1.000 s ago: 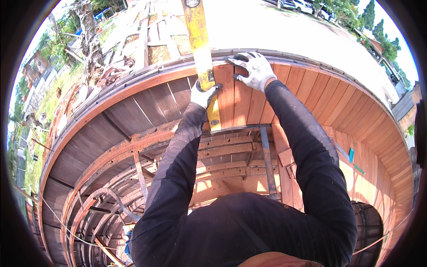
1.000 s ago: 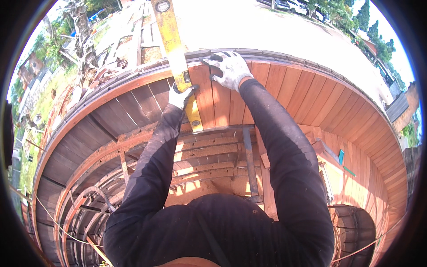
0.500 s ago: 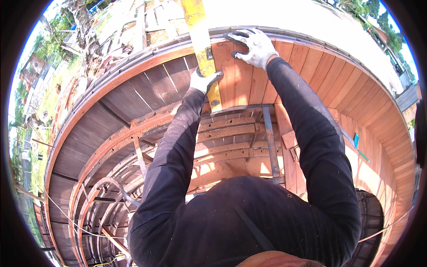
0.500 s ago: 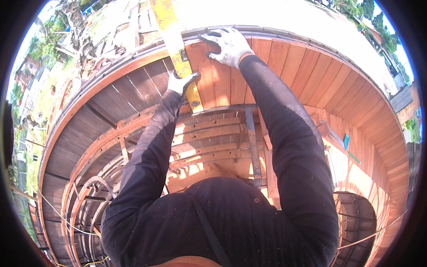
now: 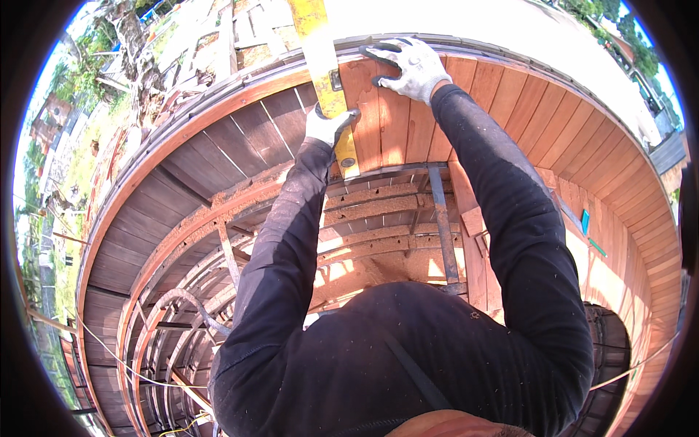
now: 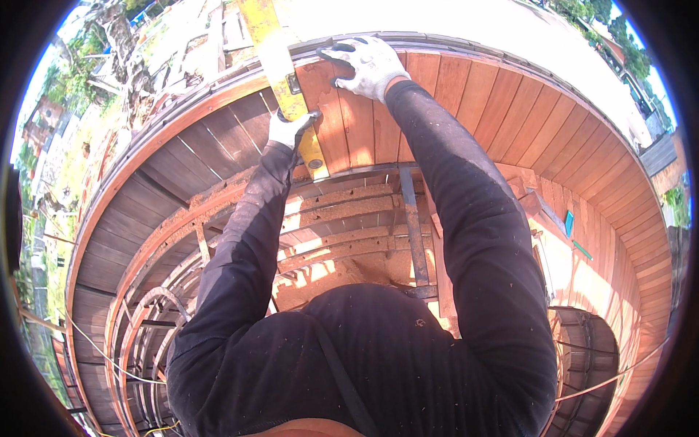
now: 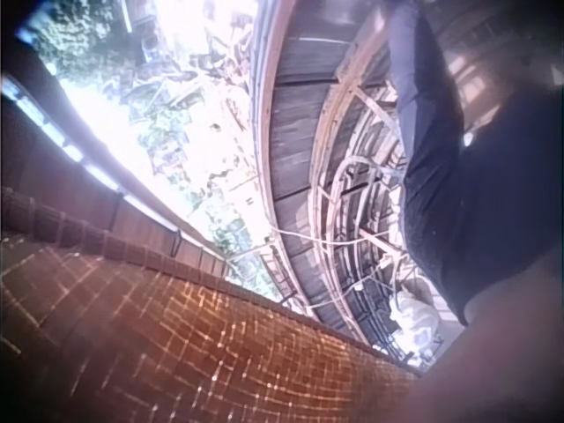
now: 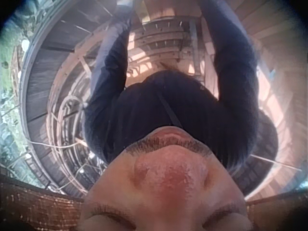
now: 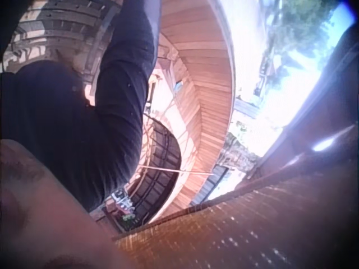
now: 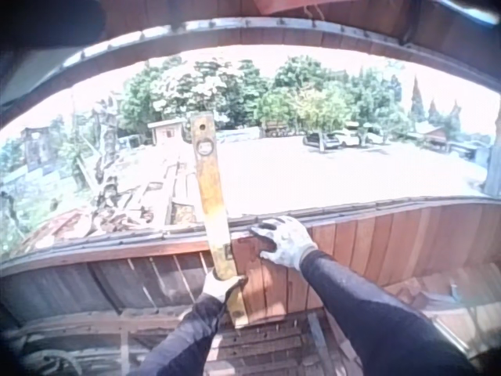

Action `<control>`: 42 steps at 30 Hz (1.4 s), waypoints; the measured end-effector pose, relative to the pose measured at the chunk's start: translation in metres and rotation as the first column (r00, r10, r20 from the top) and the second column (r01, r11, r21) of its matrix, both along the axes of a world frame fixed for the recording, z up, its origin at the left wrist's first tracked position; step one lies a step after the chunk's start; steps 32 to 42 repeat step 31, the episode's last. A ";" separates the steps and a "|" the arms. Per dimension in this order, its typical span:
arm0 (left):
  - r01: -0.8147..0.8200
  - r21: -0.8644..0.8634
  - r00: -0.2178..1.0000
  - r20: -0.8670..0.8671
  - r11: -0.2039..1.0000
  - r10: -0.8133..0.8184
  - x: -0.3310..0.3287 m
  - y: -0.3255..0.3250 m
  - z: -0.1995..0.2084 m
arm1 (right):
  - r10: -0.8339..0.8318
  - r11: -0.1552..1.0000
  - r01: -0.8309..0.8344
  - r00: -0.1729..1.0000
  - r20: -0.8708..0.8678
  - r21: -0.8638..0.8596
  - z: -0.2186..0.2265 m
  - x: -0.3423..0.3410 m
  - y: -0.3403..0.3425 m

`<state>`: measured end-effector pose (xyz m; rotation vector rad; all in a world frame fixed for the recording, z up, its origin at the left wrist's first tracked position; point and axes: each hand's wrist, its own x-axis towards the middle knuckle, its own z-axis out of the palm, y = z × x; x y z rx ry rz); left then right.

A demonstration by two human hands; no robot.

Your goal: The person installs wooden planks on a curved wooden structure. They position planks, use a level to check alignment, and secure them with a nail gun. The person also uses a circular saw to trim a plank and continues installing additional planks.

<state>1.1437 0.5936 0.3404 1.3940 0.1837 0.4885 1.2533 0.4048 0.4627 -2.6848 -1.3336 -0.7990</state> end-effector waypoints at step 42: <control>0.014 -0.004 1.000 -0.008 1.000 -0.014 0.000 0.000 0.000 | 0.027 0.999 -0.027 1.000 0.000 -0.022 0.001 0.003 -0.001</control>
